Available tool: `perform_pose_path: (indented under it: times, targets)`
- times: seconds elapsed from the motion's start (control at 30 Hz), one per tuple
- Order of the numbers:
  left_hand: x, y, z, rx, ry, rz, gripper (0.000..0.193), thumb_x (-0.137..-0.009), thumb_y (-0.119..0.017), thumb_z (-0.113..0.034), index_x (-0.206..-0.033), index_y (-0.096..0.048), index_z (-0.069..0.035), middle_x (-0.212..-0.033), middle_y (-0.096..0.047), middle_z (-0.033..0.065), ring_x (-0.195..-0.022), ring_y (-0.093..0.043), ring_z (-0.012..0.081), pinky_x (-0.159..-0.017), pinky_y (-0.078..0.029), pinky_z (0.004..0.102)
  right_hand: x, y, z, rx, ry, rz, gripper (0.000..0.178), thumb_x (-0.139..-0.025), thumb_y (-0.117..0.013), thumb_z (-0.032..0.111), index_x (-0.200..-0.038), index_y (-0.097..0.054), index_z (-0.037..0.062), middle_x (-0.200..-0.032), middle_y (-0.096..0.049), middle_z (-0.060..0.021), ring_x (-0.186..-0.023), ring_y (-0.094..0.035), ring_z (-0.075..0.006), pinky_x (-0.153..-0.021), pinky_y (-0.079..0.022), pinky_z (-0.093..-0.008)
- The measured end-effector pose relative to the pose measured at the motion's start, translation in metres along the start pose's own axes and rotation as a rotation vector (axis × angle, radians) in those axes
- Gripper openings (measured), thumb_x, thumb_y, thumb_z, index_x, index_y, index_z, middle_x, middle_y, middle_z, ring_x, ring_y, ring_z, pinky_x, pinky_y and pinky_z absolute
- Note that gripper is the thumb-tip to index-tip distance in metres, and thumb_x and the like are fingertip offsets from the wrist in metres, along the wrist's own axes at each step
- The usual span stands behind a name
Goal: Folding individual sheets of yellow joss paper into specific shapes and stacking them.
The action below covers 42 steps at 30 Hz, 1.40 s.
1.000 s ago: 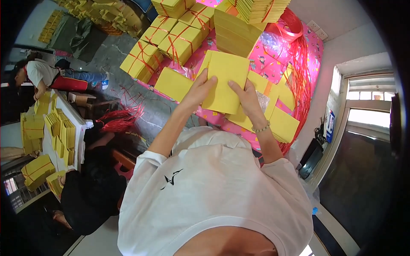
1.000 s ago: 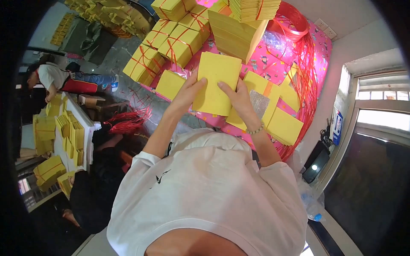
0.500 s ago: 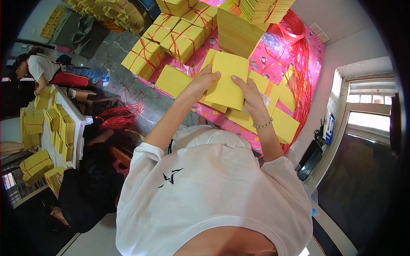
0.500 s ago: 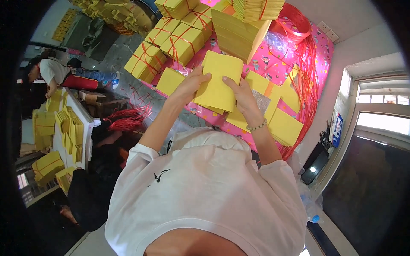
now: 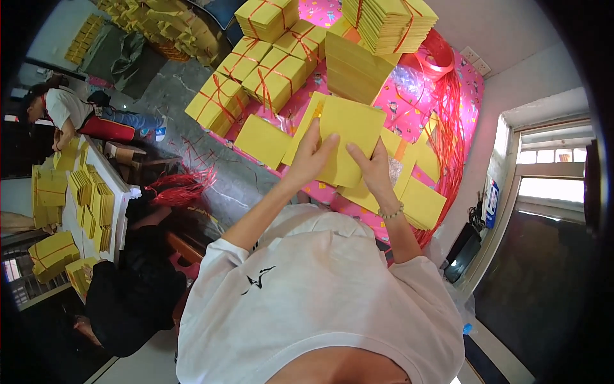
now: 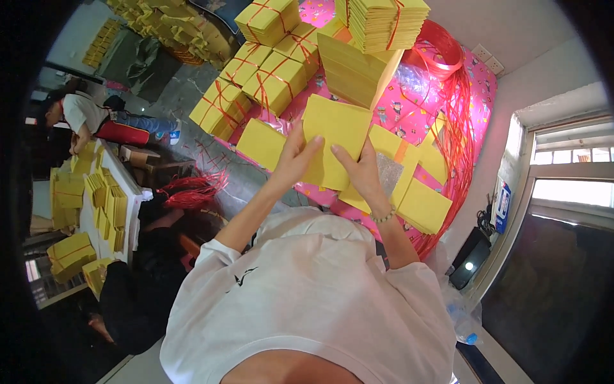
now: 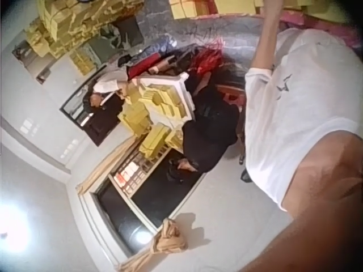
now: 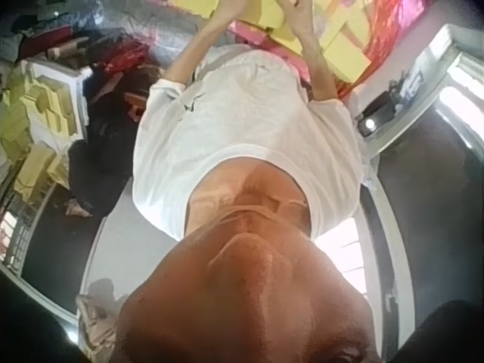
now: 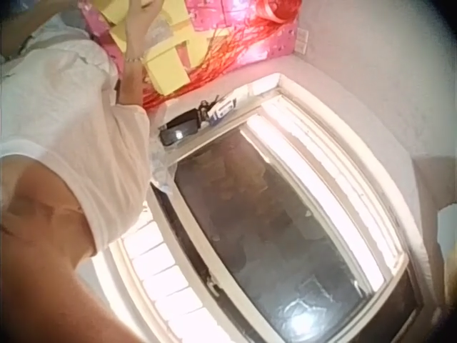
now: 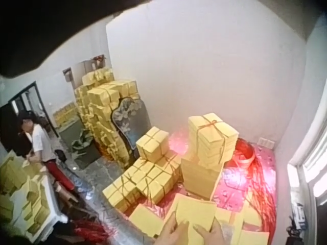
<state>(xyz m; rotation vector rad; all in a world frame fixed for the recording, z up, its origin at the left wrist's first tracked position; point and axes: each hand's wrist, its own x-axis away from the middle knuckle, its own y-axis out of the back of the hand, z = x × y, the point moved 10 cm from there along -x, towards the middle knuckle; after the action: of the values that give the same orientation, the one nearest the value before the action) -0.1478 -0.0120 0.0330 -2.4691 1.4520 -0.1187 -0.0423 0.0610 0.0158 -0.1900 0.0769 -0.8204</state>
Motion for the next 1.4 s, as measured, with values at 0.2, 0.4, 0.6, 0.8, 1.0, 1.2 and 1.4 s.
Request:
perform_pose_path:
  times: [0.2, 0.4, 0.6, 0.8, 1.0, 1.2, 1.4]
  targets:
    - [0.013, -0.003, -0.02, -0.129, -0.099, -0.038, 0.034, -0.093, -0.049, -0.008, -0.123, -0.04, 0.003, -0.11, -0.057, 0.0102, -0.1, -0.054, 0.0135, -0.084, -0.044, 0.0273, 0.01, -0.002, 0.01, -0.003, 0.029, 0.019, 0.043, -0.084, -0.064, 0.006, -0.122, -0.045, 0.001, -0.109, -0.058, -0.0055, -0.097, -0.056, -0.0101, -0.082, -0.047, -0.026]
    - [0.018, -0.001, -0.023, -0.169, -0.129, -0.04, 0.027, -0.093, -0.049, -0.008, -0.117, -0.042, 0.002, -0.106, -0.057, 0.01, -0.098, -0.054, 0.0139, -0.083, -0.044, 0.0273, 0.013, -0.006, 0.015, -0.019, 0.034, 0.045, 0.038, -0.085, -0.064, 0.007, -0.119, -0.049, 0.0007, -0.105, -0.061, -0.0042, -0.092, -0.057, -0.0087, -0.078, -0.048, -0.0242]
    - [0.019, 0.0, -0.024, -0.056, -0.063, -0.06, 0.028, -0.093, -0.047, -0.006, -0.12, -0.041, 0.0, -0.111, -0.055, 0.0089, -0.103, -0.052, 0.0128, -0.087, -0.043, 0.027, 0.009, 0.003, 0.009, 0.043, -0.074, -0.05, 0.025, -0.089, -0.061, 0.013, -0.11, -0.059, -0.0014, -0.095, -0.065, -0.0031, -0.081, -0.059, -0.006, -0.071, -0.048, -0.0219]
    - [0.018, 0.014, -0.005, 0.02, 0.061, -0.057, 0.036, -0.093, -0.048, -0.005, -0.128, -0.038, -0.001, -0.118, -0.053, 0.008, -0.109, -0.05, 0.0128, -0.092, -0.04, 0.0272, -0.003, 0.003, 0.012, -0.124, -0.042, -0.105, 0.023, -0.09, -0.061, 0.017, -0.103, -0.064, -0.002, -0.089, -0.067, -0.003, -0.075, -0.059, -0.0052, -0.066, -0.048, -0.0203]
    - [0.025, 0.018, 0.004, 0.063, 0.176, -0.063, 0.039, -0.093, -0.047, -0.005, -0.131, -0.037, -0.002, -0.123, -0.052, 0.0077, -0.113, -0.048, 0.0134, -0.096, -0.038, 0.0284, -0.006, 0.006, 0.004, 0.013, -0.099, -0.058, 0.02, -0.09, -0.061, 0.018, -0.089, -0.066, -0.0013, -0.078, -0.065, 0.0011, -0.067, -0.057, -0.0028, -0.06, -0.046, -0.0189]
    - [0.026, 0.019, 0.009, 0.026, 0.204, -0.044, 0.042, -0.093, -0.047, -0.005, -0.133, -0.036, -0.003, -0.125, -0.051, 0.0073, -0.116, -0.047, 0.0141, -0.097, -0.037, 0.029, -0.012, 0.024, -0.006, 0.12, -0.046, -0.092, 0.025, -0.09, -0.06, 0.02, -0.073, -0.058, 0.0028, -0.064, -0.056, 0.0061, -0.059, -0.05, -0.0003, -0.052, -0.042, -0.0179]
    - [0.023, 0.033, 0.024, 0.094, 0.293, -0.067, 0.04, -0.092, -0.047, -0.005, -0.131, -0.039, -0.002, -0.124, -0.053, 0.0076, -0.114, -0.049, 0.0151, -0.097, -0.038, 0.0295, 0.006, 0.007, -0.016, 0.082, -0.306, 0.011, 0.027, -0.09, -0.06, 0.025, -0.079, -0.064, 0.0003, -0.069, -0.063, 0.0016, -0.06, -0.056, -0.0036, -0.051, -0.045, -0.0198]
